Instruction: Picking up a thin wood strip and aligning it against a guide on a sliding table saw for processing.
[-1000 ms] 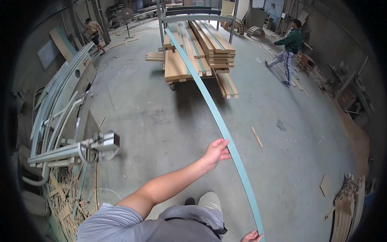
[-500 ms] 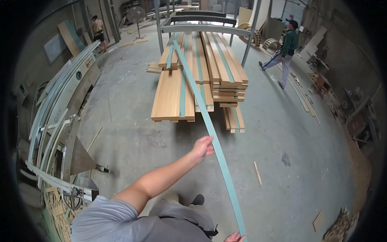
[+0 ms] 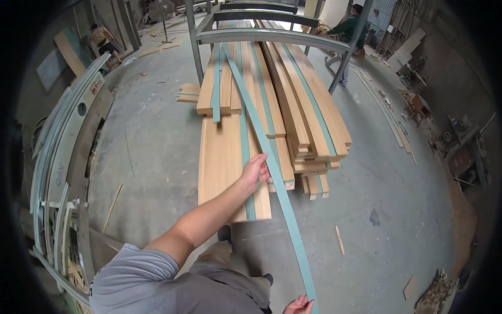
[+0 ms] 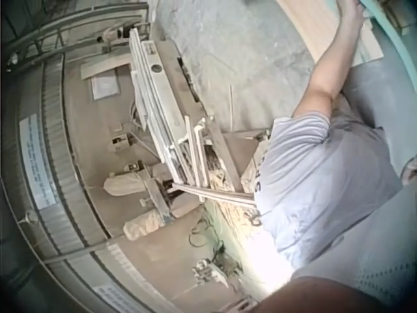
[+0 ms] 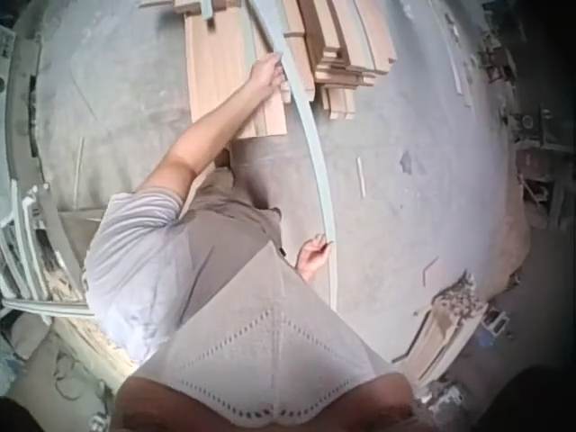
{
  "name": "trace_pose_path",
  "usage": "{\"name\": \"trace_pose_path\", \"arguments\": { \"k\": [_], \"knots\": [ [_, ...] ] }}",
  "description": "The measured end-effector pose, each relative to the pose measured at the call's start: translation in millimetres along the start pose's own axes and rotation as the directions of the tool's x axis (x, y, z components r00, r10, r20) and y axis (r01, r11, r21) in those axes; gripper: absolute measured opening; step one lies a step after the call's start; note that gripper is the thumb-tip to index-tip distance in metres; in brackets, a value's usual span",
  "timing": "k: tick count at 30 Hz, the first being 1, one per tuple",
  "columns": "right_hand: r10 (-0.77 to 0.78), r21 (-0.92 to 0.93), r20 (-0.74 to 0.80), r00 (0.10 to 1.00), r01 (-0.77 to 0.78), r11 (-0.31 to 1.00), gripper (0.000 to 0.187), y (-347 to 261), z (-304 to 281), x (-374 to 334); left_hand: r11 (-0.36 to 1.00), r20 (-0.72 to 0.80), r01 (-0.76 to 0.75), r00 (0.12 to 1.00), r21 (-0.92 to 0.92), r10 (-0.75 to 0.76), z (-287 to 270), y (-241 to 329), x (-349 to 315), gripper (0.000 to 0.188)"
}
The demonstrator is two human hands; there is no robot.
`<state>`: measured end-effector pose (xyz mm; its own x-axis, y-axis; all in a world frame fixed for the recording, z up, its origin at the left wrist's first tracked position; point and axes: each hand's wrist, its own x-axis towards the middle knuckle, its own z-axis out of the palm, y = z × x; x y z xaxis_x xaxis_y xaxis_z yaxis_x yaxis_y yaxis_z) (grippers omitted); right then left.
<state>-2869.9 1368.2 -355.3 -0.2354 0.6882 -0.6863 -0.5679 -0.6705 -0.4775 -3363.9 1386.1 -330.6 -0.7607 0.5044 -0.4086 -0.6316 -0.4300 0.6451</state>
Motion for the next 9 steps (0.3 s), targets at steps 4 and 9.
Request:
{"name": "trace_pose_path", "arguments": {
  "k": [4,9],
  "knots": [
    [0.006,0.044,0.126,0.992,-0.012,0.999,0.027,62.8,62.4,-6.5,0.999,0.060,0.019,0.998,-0.041,-0.017,-21.9,59.2,47.3,0.025],
    [0.012,0.072,0.317,0.948,-0.037,0.997,0.038,127.6,94.7,15.5,0.993,0.021,0.118,0.993,0.006,-0.119,-49.6,78.5,68.0,0.040]
  ]
}}
